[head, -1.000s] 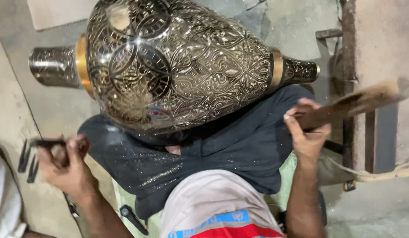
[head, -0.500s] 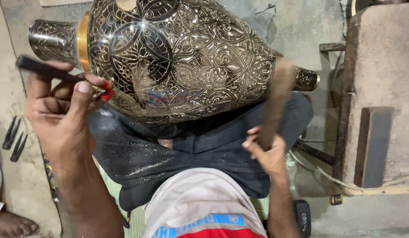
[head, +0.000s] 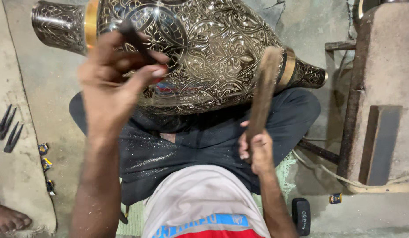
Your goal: The person sits cross-legged and uses a chisel and wooden mallet to engrave intricate floral patterns into a large metal vase. The person repeatedly taps the chisel to carve details and occasionally rotates the vase to access different areas.
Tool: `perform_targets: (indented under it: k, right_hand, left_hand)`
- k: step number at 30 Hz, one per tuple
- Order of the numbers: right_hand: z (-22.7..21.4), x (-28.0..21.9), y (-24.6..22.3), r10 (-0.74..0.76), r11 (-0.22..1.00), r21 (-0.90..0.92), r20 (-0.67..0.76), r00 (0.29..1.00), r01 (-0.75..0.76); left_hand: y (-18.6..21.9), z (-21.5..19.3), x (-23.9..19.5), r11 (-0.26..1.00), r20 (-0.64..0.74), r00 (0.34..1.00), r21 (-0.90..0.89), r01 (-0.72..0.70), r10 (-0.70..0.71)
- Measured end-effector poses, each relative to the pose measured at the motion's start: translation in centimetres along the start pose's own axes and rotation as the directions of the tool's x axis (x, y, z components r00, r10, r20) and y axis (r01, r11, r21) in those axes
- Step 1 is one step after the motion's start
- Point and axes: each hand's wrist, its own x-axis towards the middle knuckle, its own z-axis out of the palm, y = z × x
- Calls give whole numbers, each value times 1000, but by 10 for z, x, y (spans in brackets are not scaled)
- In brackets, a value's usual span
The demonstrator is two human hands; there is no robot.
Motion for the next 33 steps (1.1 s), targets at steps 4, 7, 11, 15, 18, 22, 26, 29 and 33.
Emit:
perform_targets:
  k: [4,7,11,15,18,22,26,29,33]
  right_hand:
    - [-13,-1,-23,-138,990,-43,-2,990,138]
    - [-15,-5,-39,-164,957,-232,55,985,172]
    - [-7,-6,-60,-103,837,-541,-11,995,81]
    - [-1,-2,-86,-65,727,-687,-73,995,-2]
    - [7,-1,-109,-80,654,-756,-88,993,-14]
    - [21,0,-141,-227,277,-944,119,967,181]
    - [30,0,-164,-202,126,-976,149,968,176]
    - [32,1,-175,-207,20,-964,254,945,264]
    - [41,7,-190,-166,-228,-932,323,932,283]
  left_hand:
    - [-28,31,6,966,139,975,169,-195,173]
    - [-43,38,5,931,203,950,235,-281,236]
    - [-53,43,-5,927,176,952,239,-289,252]
    - [-58,51,-15,908,141,938,241,-343,316]
    - [-61,55,-19,901,124,942,275,-335,312]
    - [-65,66,-22,808,86,930,472,-354,357]
    - [-66,68,-23,849,77,909,331,-412,410]
    - [-62,63,-24,831,110,923,406,-380,368]
    - [-54,64,-26,797,125,918,463,-389,376]
